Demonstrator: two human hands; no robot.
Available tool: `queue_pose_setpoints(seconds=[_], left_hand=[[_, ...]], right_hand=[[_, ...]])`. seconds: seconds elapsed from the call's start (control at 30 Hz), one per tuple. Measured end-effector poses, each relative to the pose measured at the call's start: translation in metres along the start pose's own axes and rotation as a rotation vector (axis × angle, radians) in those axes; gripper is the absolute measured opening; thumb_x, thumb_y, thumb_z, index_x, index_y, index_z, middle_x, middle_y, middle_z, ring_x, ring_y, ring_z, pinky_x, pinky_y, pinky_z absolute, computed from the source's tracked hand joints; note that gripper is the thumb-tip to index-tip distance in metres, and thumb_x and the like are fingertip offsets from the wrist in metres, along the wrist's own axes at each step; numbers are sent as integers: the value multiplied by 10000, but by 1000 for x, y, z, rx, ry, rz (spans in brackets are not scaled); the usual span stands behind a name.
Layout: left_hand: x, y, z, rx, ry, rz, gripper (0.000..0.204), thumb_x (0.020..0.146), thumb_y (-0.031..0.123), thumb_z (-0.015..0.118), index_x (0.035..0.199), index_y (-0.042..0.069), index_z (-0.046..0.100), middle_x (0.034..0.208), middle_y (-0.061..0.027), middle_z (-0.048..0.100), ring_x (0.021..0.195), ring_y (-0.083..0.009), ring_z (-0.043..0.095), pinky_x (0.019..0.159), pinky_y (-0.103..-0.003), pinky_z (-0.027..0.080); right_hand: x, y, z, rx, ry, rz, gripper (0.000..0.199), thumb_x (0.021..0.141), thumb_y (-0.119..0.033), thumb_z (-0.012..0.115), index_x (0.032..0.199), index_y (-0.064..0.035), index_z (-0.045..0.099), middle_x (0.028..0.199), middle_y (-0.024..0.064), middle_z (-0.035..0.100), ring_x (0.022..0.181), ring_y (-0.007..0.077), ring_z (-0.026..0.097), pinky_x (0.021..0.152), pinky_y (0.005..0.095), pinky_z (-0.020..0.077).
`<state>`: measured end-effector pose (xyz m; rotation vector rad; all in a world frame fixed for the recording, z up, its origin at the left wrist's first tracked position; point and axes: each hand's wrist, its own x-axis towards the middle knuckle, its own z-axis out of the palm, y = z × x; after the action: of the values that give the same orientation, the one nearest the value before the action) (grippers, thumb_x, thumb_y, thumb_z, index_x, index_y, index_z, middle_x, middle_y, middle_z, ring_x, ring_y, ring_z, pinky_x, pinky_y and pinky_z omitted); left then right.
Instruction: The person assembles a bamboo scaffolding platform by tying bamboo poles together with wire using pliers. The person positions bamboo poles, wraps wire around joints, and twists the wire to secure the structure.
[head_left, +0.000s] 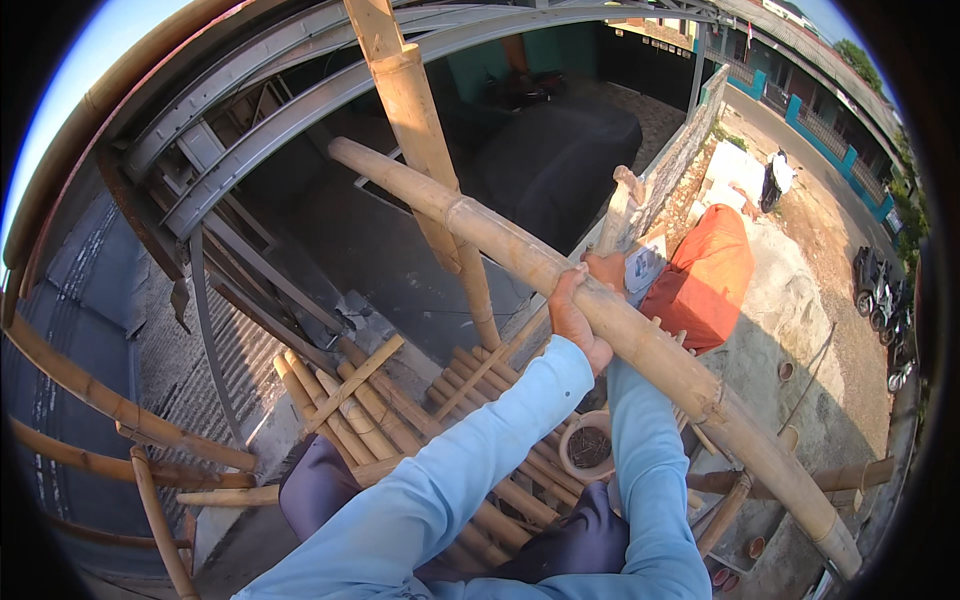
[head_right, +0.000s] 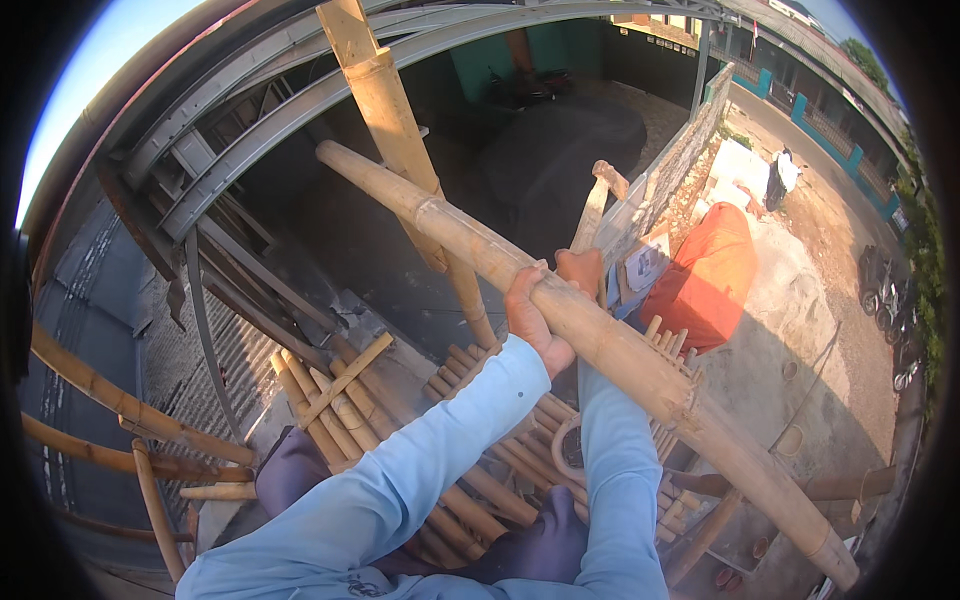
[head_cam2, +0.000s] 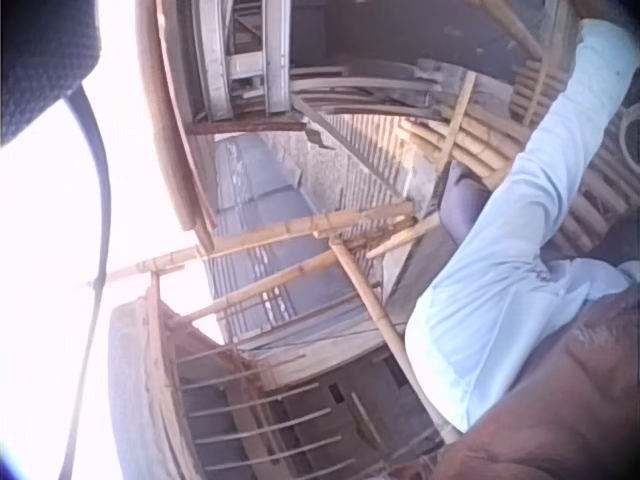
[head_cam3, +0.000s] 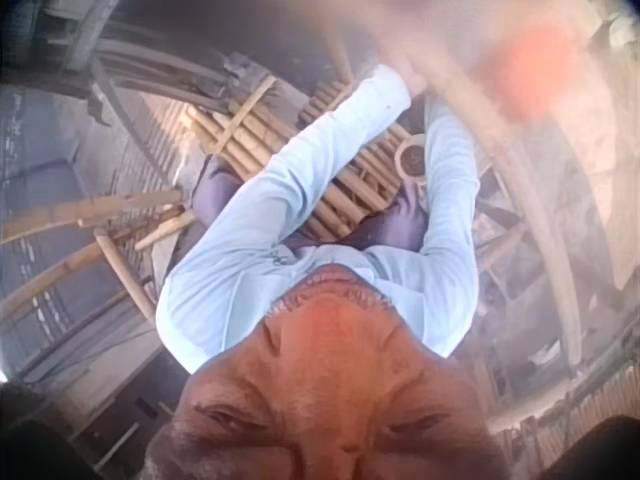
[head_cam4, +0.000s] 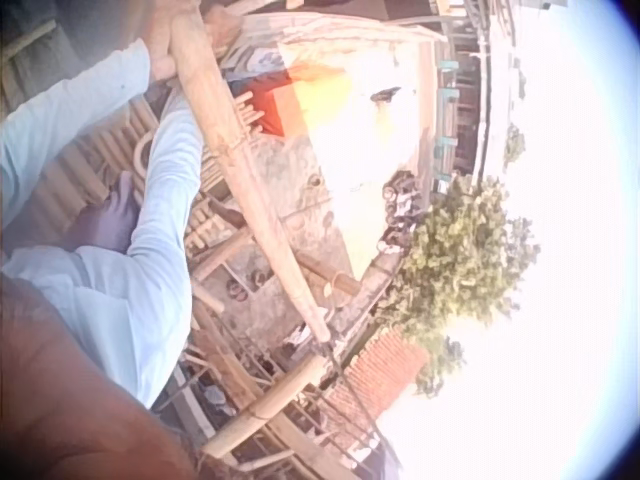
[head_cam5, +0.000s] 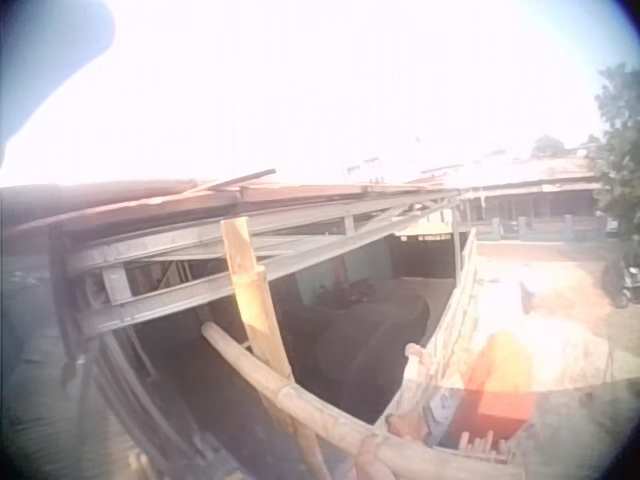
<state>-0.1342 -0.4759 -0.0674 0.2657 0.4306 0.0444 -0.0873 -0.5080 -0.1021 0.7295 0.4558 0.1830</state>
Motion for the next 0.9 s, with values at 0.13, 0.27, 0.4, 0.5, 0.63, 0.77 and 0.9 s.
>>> queue_pose_setpoints(seconds=[0.13,0.27,0.4,0.5,0.63,0.77,0.9], left_hand=[[-8,4,-5,43,197,89,407,806,356,703,1097,124,538,922,-121,600,800,-286,595,782,-431,517],[-18,34,-22,-17,-75,83,469,829,381,682,1146,75,522,948,-146,582,848,-297,595,826,-450,519],[-24,40,8,-21,-87,52,411,861,357,656,1138,90,512,915,-134,588,813,-295,605,778,-454,529],[-39,13,8,75,-25,80,403,866,340,663,1150,95,516,939,-141,587,863,-302,604,807,-462,527],[-20,35,-45,151,64,57,484,862,458,628,1114,61,513,1008,-124,579,968,-314,591,934,-498,515],[-17,32,-48,207,46,108,568,851,443,672,1188,11,521,1056,-154,570,999,-338,599,986,-536,512],[-13,20,-60,229,19,78,643,805,418,748,1248,19,507,1125,-167,576,1038,-349,608,999,-528,513]], right_hand=[[-6,17,-25,134,-40,-6,283,844,-201,675,1061,-20,695,945,129,712,871,322,628,773,492,504],[-4,17,-24,110,-16,7,291,835,-190,685,1057,-2,692,927,142,715,834,315,637,758,479,508],[-9,-5,-8,-84,-77,0,300,826,-180,696,1052,16,690,909,156,718,797,309,646,742,467,513],[-31,-59,4,-929,-169,-55,307,819,-172,704,1049,30,688,896,166,721,769,304,653,730,457,516],[-109,-131,-46,-2460,-144,-488,316,810,-161,715,1045,48,685,878,180,724,732,297,662,715,445,521],[-212,-247,-126,-2336,409,-633,346,782,-151,742,1038,73,675,859,180,721,706,275,663,694,425,517],[-316,-289,-165,-1869,558,-974,314,796,-125,746,1032,63,661,796,90,671,672,179,626,634,354,504]])
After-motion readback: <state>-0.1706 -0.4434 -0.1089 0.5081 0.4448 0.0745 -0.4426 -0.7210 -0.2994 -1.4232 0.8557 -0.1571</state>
